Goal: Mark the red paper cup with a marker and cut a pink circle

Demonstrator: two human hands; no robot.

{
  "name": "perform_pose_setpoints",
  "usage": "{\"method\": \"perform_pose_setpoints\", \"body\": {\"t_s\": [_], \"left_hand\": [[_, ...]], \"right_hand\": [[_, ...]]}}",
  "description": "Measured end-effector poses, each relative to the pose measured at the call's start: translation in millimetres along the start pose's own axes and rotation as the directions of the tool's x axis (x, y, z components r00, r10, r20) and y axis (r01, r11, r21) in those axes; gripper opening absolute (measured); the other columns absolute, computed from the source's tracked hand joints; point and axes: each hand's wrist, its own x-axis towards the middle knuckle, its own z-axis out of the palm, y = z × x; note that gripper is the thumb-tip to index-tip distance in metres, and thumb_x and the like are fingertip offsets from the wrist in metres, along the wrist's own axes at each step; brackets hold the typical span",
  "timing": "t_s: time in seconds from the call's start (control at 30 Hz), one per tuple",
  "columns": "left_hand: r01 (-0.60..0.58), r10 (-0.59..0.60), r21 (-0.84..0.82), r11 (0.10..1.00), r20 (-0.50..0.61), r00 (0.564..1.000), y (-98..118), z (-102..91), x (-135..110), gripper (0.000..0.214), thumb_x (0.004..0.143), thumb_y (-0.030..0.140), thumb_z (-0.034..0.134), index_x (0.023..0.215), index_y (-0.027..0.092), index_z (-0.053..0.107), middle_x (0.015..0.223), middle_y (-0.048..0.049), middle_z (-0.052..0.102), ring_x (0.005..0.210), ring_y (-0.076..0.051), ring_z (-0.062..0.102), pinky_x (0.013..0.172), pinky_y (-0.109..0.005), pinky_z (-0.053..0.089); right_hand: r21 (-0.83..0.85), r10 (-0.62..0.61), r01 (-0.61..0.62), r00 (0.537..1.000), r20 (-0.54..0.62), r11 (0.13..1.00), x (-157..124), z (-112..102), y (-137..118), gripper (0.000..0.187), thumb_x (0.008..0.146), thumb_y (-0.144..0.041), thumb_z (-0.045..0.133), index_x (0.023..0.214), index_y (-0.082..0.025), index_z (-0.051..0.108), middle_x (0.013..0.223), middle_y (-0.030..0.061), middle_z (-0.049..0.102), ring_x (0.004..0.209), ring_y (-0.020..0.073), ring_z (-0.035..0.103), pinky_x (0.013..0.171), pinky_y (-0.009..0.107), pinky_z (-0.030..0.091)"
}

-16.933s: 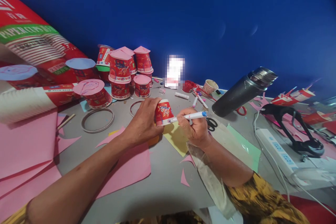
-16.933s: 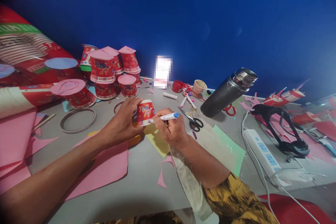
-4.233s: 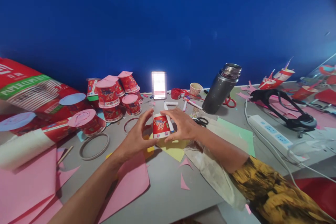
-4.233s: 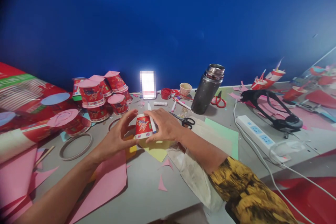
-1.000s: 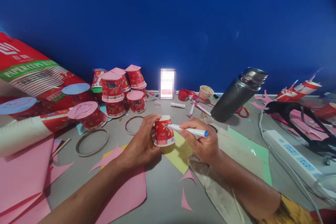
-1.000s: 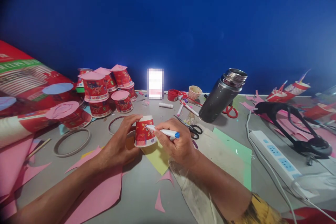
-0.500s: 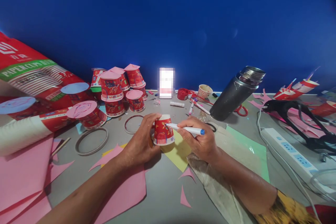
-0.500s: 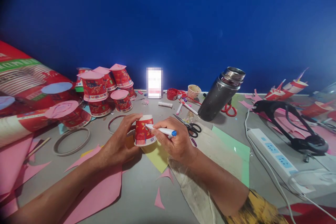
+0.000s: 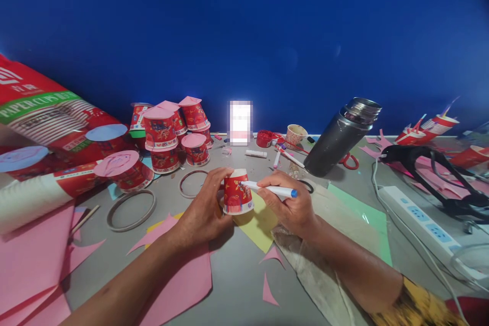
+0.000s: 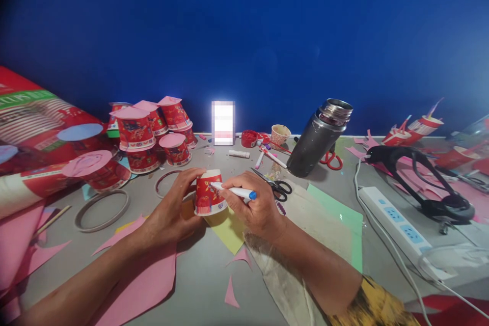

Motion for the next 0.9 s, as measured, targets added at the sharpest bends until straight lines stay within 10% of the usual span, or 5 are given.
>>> {"method": "perform_pose_setpoints", "body": {"t_s": [0.9], "left_hand": [[-0.046,0.046,0.023,0.999,0.002,0.999,2.1,0.7,0.9,0.069,0.088,0.027,0.076,0.15,0.029,0.048,0.151,-0.0132,0.054,0.143,-0.033,0.059,0.12,-0.056,0.055]], "right_hand": [[-0.019,0.012,-0.012,1.0,-0.009,1.0,-0.5,-0.8,2.6,0.012,0.106,-0.032,0.068,0.101,-0.025,0.076,0.087,0.0025,0.08,0.076,0.0179,0.074,0.073,0.03,0.058]]}}
